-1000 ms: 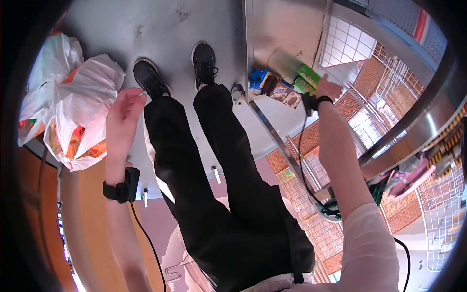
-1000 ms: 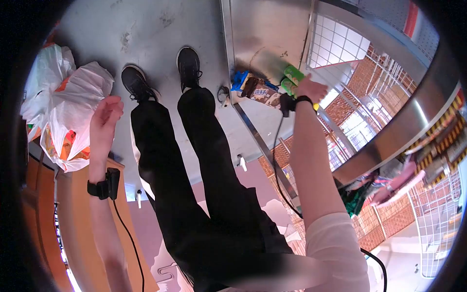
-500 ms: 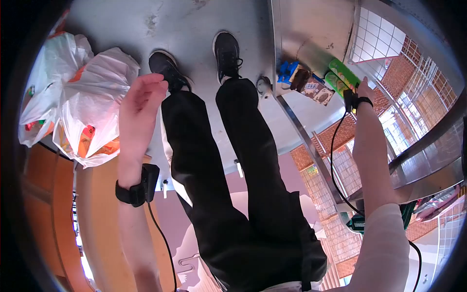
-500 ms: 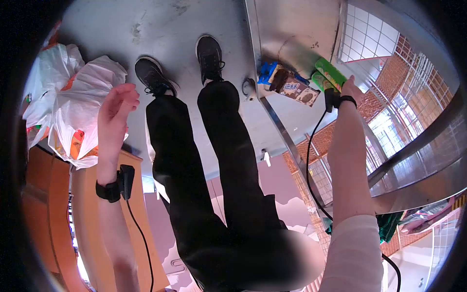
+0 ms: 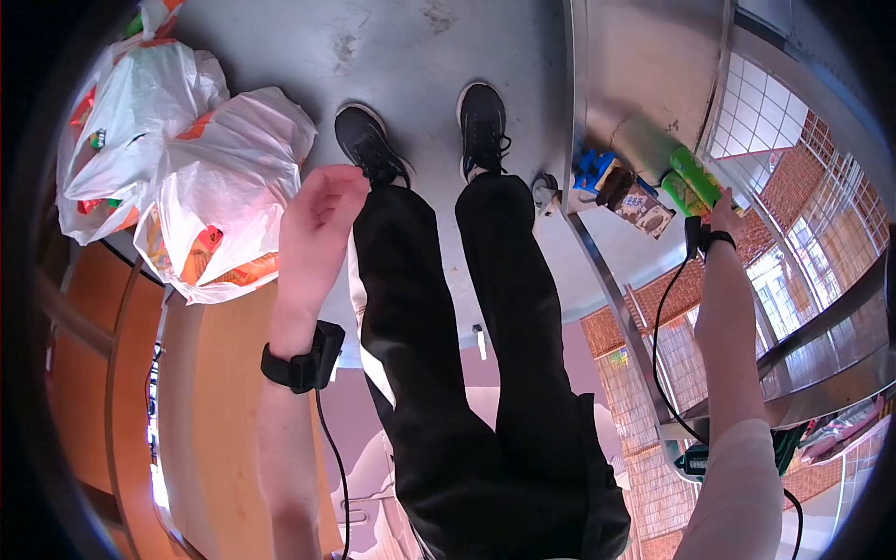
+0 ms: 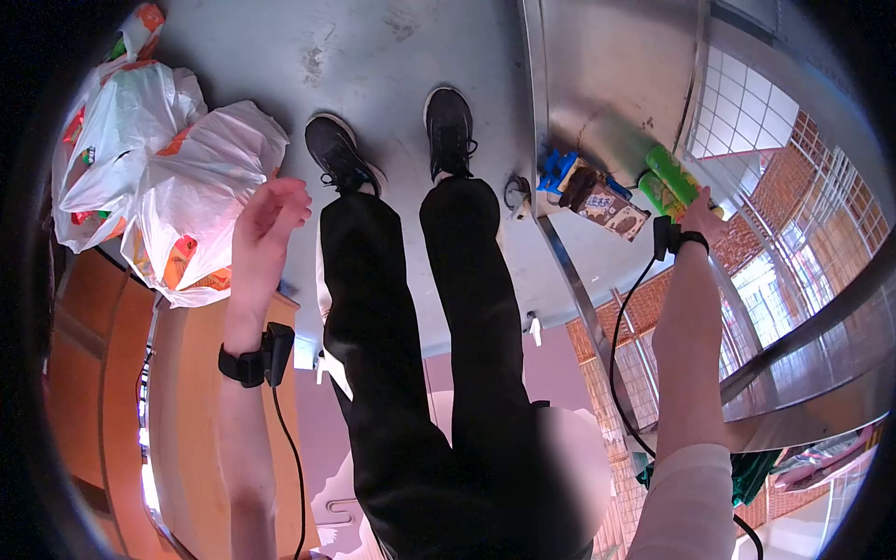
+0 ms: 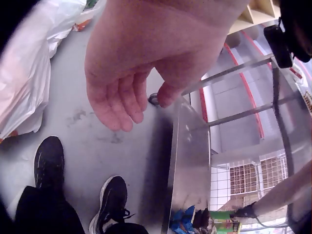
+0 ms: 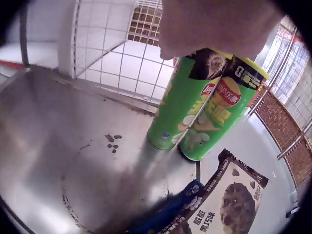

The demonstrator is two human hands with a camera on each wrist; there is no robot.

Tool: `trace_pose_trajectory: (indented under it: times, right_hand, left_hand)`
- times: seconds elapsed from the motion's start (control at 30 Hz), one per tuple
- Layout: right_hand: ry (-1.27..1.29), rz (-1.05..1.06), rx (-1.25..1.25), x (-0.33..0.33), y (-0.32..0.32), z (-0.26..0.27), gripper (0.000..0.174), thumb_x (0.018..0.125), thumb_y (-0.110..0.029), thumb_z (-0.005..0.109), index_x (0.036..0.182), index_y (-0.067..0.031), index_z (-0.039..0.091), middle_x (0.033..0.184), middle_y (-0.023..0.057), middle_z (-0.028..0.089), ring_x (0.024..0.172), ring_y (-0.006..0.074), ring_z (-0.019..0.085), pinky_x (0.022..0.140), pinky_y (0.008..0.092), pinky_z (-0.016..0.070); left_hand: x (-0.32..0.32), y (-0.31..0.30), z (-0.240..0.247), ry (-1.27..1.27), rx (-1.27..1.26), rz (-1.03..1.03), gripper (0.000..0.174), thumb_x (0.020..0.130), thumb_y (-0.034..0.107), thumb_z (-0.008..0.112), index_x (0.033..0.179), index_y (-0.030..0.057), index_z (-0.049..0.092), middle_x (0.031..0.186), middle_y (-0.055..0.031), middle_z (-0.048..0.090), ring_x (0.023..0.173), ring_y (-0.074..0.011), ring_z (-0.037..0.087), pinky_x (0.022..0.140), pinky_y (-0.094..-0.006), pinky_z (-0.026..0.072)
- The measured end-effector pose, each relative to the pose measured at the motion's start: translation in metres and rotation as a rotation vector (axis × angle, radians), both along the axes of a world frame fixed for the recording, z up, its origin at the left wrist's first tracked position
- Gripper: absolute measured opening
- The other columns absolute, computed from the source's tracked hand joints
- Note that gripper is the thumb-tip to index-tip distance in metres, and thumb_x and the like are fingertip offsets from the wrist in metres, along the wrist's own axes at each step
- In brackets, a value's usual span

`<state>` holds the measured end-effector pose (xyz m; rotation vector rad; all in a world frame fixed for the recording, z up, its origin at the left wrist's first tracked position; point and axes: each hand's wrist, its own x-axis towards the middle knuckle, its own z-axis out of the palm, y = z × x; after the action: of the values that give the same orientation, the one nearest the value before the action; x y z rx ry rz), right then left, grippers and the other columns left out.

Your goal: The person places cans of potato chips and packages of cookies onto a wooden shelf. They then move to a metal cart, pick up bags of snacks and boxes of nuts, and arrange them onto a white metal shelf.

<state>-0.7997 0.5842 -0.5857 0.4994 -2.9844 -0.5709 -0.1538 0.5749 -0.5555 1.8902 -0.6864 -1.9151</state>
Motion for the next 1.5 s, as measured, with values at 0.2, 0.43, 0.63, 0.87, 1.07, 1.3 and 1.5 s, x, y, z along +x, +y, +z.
trace_pose_trajectory:
  times: [0.2, 0.43, 0.63, 0.87, 1.07, 1.3, 1.5]
  right_hand:
    - [0.004, -0.026, 0.235, -0.007, -0.007, 0.002, 0.115, 0.064, -0.084, 0.051, 0.127, 0.0107, 0.04, 0.127, 0.03, 0.044, 0.122, 0.0413, 0.042, 0.102, 0.0508, 0.034]
    - [0.055, -0.001, 0.023, -0.003, -0.015, -0.01, 0.116, 0.063, -0.082, 0.055, 0.124, 0.0157, 0.039, 0.12, 0.0275, 0.052, 0.117, 0.038, 0.049, 0.096, 0.0451, 0.0417]
    - [0.08, -0.083, 0.05, -0.018, -0.013, -0.024, 0.116, 0.065, -0.078, 0.058, 0.127, 0.0151, 0.029, 0.126, 0.0297, 0.046, 0.118, 0.04, 0.048, 0.098, 0.0451, 0.0399]
    - [0.112, 0.103, -0.034, 0.035, -0.038, -0.009, 0.11, 0.065, -0.075, 0.061, 0.124, 0.0131, 0.035, 0.119, 0.0284, 0.05, 0.115, 0.0415, 0.049, 0.097, 0.0477, 0.0396]
    - [0.123, 0.249, -0.288, 0.116, -0.058, 0.007, 0.076, 0.078, -0.062, 0.057, 0.129, -0.0095, 0.041, 0.117, 0.03, 0.049, 0.109, 0.0456, 0.049, 0.093, 0.0528, 0.0392]
    - [-0.229, 0.482, -0.726, 0.252, -0.087, 0.03, 0.065, 0.08, -0.046, 0.067, 0.109, 0.0098, 0.05, 0.097, 0.0286, 0.059, 0.088, 0.0382, 0.06, 0.075, 0.047, 0.0491]
    - [-0.869, 0.53, -0.89, 0.378, -0.092, 0.05, 0.046, 0.084, -0.03, 0.071, 0.109, -0.0004, 0.046, 0.104, 0.0115, 0.047, 0.097, 0.0198, 0.048, 0.088, 0.0338, 0.0409]
  left_hand:
    - [-0.007, 0.0, -0.003, -0.024, -0.016, 0.01, 0.021, 0.089, 0.018, 0.062, 0.101, -0.0004, 0.06, 0.089, -0.0046, 0.064, 0.083, -0.0095, 0.059, 0.078, -0.0219, 0.0451]
    - [-0.015, -0.006, 0.007, -0.045, -0.024, 0.011, 0.02, 0.089, 0.017, 0.061, 0.1, -0.0005, 0.06, 0.089, -0.0056, 0.065, 0.084, -0.0106, 0.06, 0.079, -0.023, 0.0458]
    - [-0.014, -0.01, 0.017, -0.069, -0.035, 0.042, 0.022, 0.089, 0.02, 0.062, 0.099, 0.0003, 0.06, 0.087, -0.0056, 0.065, 0.082, -0.0114, 0.061, 0.078, -0.0243, 0.0467]
    - [0.005, -0.012, 0.018, -0.094, -0.043, 0.018, 0.023, 0.089, 0.021, 0.062, 0.099, 0.0003, 0.06, 0.087, -0.0075, 0.066, 0.081, -0.013, 0.062, 0.076, -0.025, 0.0475]
    - [0.009, -0.018, 0.033, -0.069, -0.088, -0.009, 0.023, 0.088, 0.021, 0.062, 0.098, -0.0003, 0.06, 0.085, -0.0089, 0.066, 0.079, -0.0153, 0.064, 0.075, -0.0262, 0.0487]
    - [0.002, -0.041, 0.06, 0.019, -0.122, -0.06, 0.02, 0.09, 0.018, 0.06, 0.099, 0.0007, 0.061, 0.086, -0.0039, 0.065, 0.082, -0.0112, 0.06, 0.078, -0.0246, 0.0468]
    - [-0.023, -0.05, 0.037, 0.234, 0.1, 0.044, 0.042, 0.088, 0.04, 0.061, 0.11, 0.0041, 0.059, 0.095, -0.0067, 0.064, 0.086, -0.0165, 0.062, 0.082, -0.0285, 0.0481]
